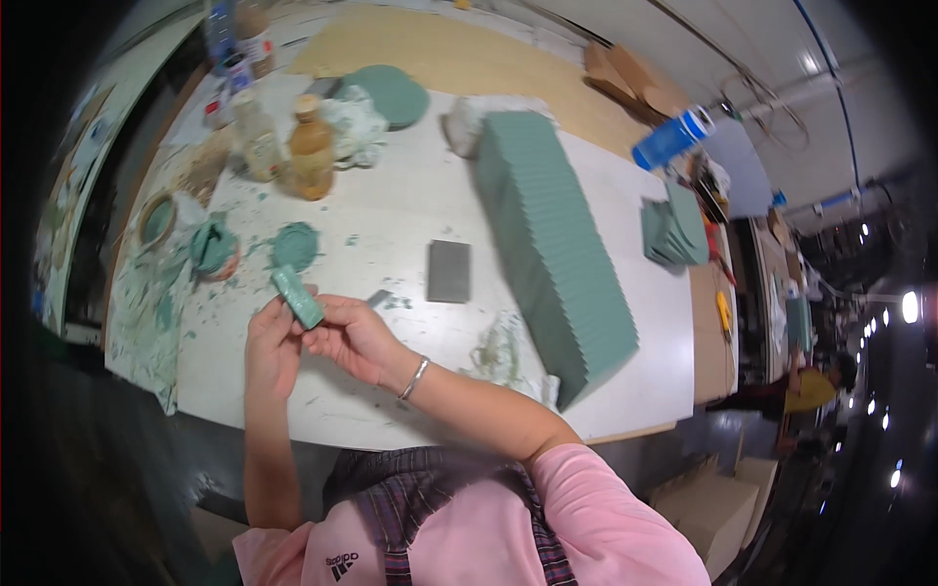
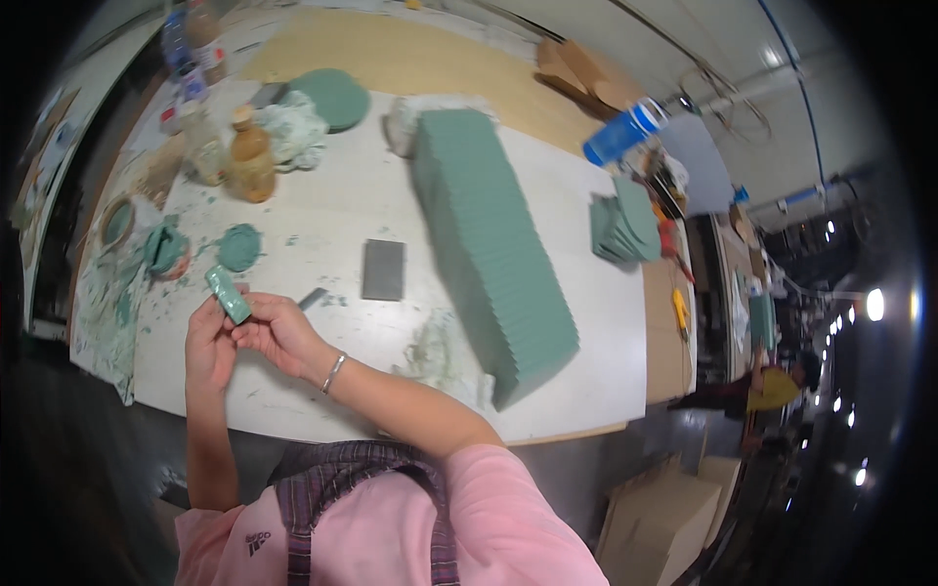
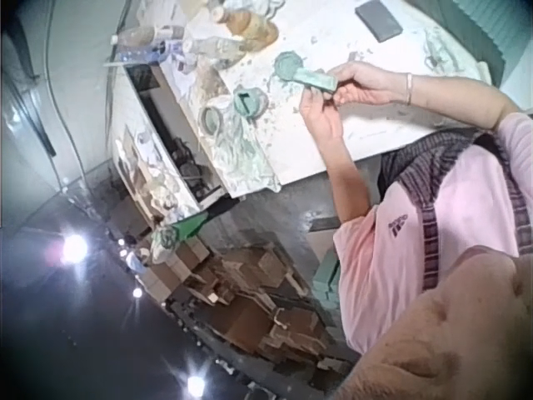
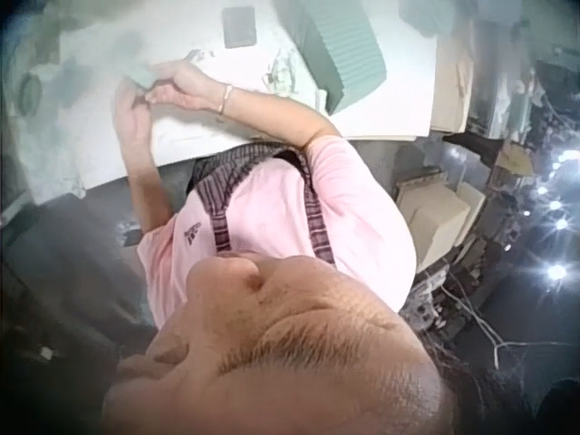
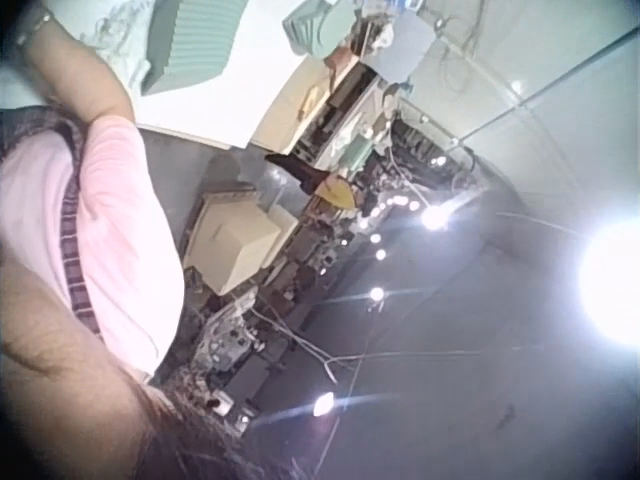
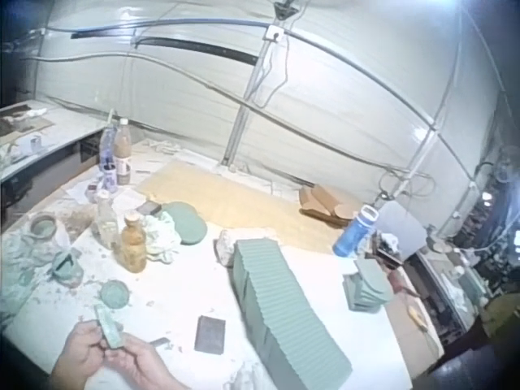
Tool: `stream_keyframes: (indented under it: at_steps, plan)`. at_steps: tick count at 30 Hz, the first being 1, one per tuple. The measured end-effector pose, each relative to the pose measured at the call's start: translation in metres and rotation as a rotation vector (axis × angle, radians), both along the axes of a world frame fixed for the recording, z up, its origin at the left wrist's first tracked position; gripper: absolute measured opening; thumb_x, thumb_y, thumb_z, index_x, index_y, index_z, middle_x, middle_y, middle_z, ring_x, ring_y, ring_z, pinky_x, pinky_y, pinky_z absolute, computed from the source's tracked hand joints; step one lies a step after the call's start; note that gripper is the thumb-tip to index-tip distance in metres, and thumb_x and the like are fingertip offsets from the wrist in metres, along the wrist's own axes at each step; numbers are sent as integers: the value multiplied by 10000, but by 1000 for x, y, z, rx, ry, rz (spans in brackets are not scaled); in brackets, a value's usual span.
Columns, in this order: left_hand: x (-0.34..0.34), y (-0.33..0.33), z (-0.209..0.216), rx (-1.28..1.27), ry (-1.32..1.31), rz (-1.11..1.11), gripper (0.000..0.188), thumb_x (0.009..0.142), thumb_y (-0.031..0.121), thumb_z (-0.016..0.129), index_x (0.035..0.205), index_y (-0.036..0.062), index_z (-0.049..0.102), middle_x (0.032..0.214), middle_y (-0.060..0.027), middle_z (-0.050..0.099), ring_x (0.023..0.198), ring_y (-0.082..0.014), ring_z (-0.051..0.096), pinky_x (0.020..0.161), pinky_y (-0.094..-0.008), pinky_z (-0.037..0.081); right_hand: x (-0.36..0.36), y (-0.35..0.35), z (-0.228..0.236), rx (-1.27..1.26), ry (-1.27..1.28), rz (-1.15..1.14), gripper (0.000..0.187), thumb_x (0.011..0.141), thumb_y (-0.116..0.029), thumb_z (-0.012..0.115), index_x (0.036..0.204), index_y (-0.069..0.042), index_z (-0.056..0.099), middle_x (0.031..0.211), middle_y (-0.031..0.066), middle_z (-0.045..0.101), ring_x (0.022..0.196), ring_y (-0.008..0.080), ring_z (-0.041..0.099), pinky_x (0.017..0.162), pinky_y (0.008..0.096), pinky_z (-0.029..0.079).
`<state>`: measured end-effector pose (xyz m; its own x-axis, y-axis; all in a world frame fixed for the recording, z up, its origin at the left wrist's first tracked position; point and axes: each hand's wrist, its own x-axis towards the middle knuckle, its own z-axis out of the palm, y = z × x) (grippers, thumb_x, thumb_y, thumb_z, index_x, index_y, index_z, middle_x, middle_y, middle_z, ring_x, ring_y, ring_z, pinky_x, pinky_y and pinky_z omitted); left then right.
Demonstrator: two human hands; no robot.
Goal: The person uses a piece of sandpaper to rub the surfaces and edges of a stack of green foam blocks. They then wipe the dust off the blocks with a cloth.
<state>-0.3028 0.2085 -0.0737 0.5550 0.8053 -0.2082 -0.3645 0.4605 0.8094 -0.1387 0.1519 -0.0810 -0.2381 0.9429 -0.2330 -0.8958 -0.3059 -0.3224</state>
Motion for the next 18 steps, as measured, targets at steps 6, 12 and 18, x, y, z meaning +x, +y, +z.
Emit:
stream_keyframes:
  at_steps: [6,12,18]
  plan:
    - [69,-37,-11,-16,-216,-110,405,1088,268,524,1362,-27,566,1233,-129,667,1088,-219,638,991,-387,514,81,-95,22,-144,-249,-85,232,1056,-126,548,1130,70,648,967,153,719,778,196,735,719,307,641]
    - [152,-72,9,-129,-184,-110,396,1068,242,555,1384,3,547,1135,-87,662,966,-192,609,916,-377,523,197,-255,59,-164,-702,-349,236,1039,-116,593,1189,59,648,1020,139,710,867,173,712,797,303,600]
    - [217,-103,24,-39,29,-60,378,1055,200,558,1376,0,551,1120,-72,650,995,-163,603,918,-359,508,270,-359,33,-182,-1351,-716,299,894,-14,707,1189,14,672,1130,134,700,996,217,693,861,306,564]
